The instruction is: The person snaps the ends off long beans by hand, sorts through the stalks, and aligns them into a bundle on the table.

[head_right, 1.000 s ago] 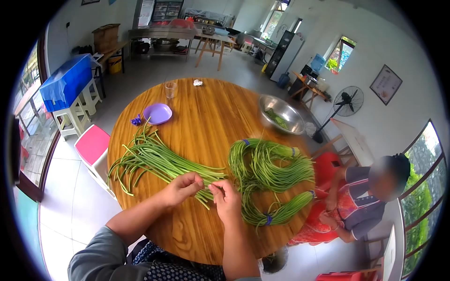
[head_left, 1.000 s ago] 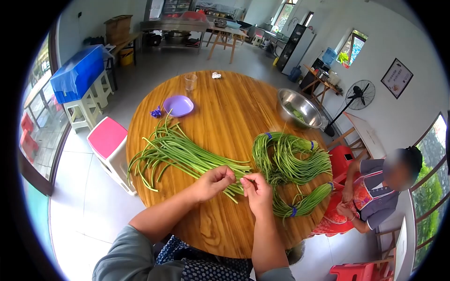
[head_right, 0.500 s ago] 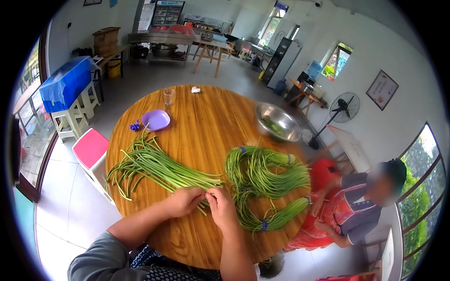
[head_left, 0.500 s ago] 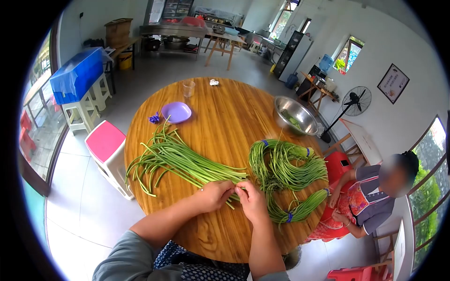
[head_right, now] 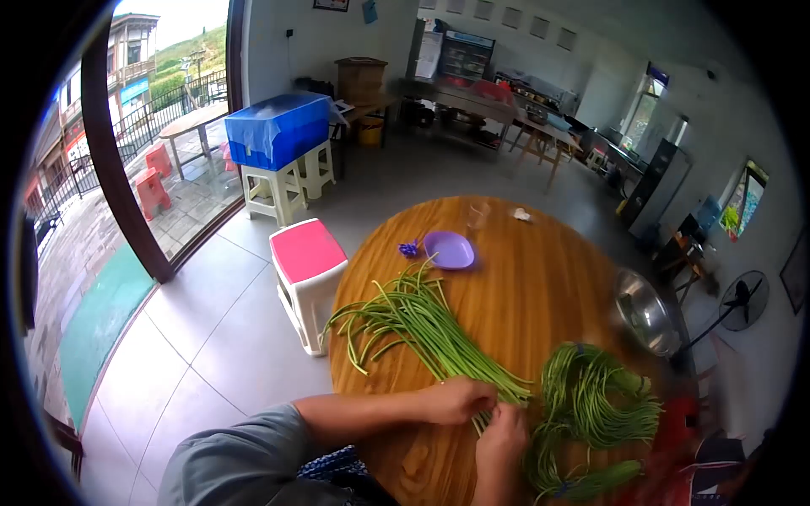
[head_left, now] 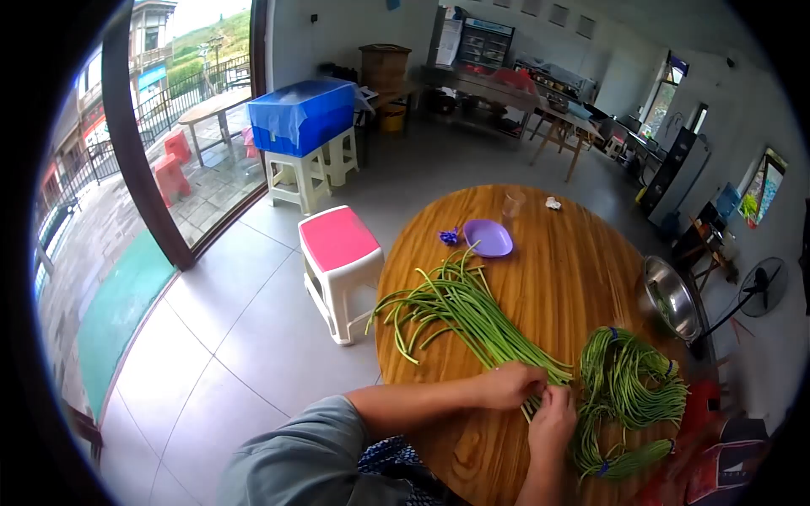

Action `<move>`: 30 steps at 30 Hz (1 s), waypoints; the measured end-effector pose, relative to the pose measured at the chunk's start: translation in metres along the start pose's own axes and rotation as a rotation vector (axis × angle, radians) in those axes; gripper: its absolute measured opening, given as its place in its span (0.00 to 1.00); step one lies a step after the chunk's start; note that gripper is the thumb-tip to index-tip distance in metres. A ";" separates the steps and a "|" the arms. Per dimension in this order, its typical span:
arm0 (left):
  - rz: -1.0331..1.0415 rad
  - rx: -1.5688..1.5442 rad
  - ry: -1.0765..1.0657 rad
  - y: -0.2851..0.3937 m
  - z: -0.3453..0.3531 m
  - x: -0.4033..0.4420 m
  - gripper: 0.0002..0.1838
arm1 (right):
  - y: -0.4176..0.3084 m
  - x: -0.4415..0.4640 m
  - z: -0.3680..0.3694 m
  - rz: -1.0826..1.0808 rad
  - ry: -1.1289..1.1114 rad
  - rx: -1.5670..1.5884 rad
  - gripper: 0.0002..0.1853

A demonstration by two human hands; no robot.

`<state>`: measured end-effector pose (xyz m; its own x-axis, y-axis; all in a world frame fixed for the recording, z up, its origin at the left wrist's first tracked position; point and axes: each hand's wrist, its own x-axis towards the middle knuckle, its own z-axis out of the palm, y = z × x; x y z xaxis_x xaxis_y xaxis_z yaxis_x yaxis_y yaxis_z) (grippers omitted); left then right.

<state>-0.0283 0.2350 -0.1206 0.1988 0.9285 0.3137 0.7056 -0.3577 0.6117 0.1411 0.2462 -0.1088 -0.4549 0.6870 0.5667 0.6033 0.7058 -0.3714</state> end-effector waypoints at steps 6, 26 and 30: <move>-0.097 -1.454 -0.152 -0.012 0.002 0.004 0.06 | -0.028 0.014 -0.011 0.030 0.194 0.277 0.02; 0.053 -0.867 -0.060 -0.009 -0.007 0.006 0.18 | 0.045 0.024 -0.041 0.531 0.285 0.948 0.06; -0.152 -1.017 -0.037 -0.029 -0.009 0.005 0.18 | 0.021 0.011 -0.024 0.590 -0.061 1.034 0.10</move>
<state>-0.0541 0.2490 -0.1308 0.1885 0.9674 0.1694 -0.1814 -0.1352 0.9741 0.1645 0.2639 -0.0924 -0.3316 0.9396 0.0844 -0.0720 0.0640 -0.9953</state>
